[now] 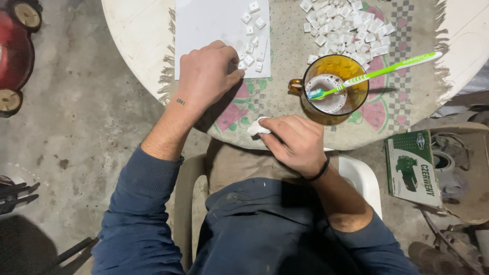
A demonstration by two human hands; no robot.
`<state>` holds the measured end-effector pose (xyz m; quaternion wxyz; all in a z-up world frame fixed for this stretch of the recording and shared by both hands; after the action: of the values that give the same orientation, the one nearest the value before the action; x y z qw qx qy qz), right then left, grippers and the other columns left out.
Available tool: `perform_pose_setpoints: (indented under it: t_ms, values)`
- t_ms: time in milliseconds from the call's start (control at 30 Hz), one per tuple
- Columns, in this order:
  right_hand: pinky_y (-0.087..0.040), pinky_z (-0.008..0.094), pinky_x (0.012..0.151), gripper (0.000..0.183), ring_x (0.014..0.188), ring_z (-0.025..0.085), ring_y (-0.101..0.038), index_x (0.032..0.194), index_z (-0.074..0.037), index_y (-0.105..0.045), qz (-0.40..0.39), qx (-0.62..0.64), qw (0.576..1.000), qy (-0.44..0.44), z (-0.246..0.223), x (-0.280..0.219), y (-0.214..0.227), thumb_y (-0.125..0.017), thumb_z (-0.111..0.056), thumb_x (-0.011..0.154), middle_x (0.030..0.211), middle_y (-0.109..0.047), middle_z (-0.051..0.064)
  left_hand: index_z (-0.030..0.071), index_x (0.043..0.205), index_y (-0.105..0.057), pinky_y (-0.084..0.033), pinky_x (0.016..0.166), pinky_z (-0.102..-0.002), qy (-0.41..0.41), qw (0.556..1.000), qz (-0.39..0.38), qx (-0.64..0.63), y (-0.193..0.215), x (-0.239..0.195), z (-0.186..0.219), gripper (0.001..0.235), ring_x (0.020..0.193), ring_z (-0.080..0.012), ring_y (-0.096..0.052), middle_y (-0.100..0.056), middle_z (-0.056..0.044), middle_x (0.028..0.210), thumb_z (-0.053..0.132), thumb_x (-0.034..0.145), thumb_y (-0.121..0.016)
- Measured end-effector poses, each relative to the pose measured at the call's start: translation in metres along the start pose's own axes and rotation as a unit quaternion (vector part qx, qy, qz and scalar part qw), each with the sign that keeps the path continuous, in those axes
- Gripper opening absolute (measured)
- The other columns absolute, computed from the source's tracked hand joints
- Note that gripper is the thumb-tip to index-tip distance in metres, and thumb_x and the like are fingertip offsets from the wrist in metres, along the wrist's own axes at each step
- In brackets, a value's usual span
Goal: Scrubbing individual keyboard keys with a toothbrush and soapy water to clean them.
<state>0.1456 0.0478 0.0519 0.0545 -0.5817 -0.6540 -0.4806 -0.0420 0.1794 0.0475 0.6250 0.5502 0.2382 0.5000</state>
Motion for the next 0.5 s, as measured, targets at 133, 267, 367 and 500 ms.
perform_pose_setpoints:
  t_ms: [133,267,367,500]
  values:
    - [-0.055,0.034,0.073,0.025,0.08,0.025,-0.071,0.106,-0.003,-0.073,-0.003,-0.001,1.0,-0.004,-0.001,0.001,0.002,-0.083,-0.004,0.083,0.095,-0.074,0.009,0.011,0.088,-0.075,-0.052,0.063,-0.045,0.018,1.0,-0.02,0.009,-0.001,0.001,0.001,0.025,0.077,-0.0309,-0.07,-0.071,-0.006,0.091,0.035,0.085,-0.083]
    - [-0.055,0.034,0.072,0.024,0.08,0.024,-0.071,0.105,-0.003,-0.073,-0.001,0.0,1.0,-0.002,0.001,-0.001,0.0,-0.083,-0.004,0.083,0.094,-0.073,0.009,0.012,0.091,-0.075,-0.052,0.061,-0.045,0.012,1.0,-0.01,0.021,0.018,-0.006,0.005,0.037,0.076,-0.0318,-0.07,-0.071,-0.007,0.092,0.044,0.078,-0.086]
    - [-0.055,0.034,0.072,0.025,0.08,0.024,-0.071,0.106,-0.003,-0.073,0.0,0.006,1.0,-0.001,0.002,-0.002,0.001,-0.083,-0.004,0.083,0.093,-0.073,0.01,0.009,0.11,-0.073,-0.053,0.063,-0.041,0.004,0.998,0.056,-0.008,0.029,-0.03,0.002,0.042,0.081,-0.03,-0.072,-0.072,-0.01,0.098,0.038,0.083,-0.086]
    - [-0.057,0.035,0.078,0.027,0.087,0.027,-0.072,0.11,-0.002,-0.072,0.012,0.01,1.0,-0.016,0.002,-0.006,-0.003,-0.081,-0.001,0.085,0.099,-0.074,0.012,0.009,0.132,-0.065,-0.059,0.074,-0.031,0.038,0.969,-0.021,-0.244,0.018,-0.074,0.023,0.048,0.088,-0.0179,-0.074,-0.073,-0.008,0.115,0.031,0.092,-0.079]
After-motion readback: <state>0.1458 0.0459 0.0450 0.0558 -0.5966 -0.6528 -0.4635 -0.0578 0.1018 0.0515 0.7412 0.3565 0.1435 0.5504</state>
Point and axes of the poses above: each hand's wrist, its own x-axis towards the middle knuckle, its own y-axis out of the back of the hand, z = x × y, the point moved 5 cm from there along x, towards the middle knuckle
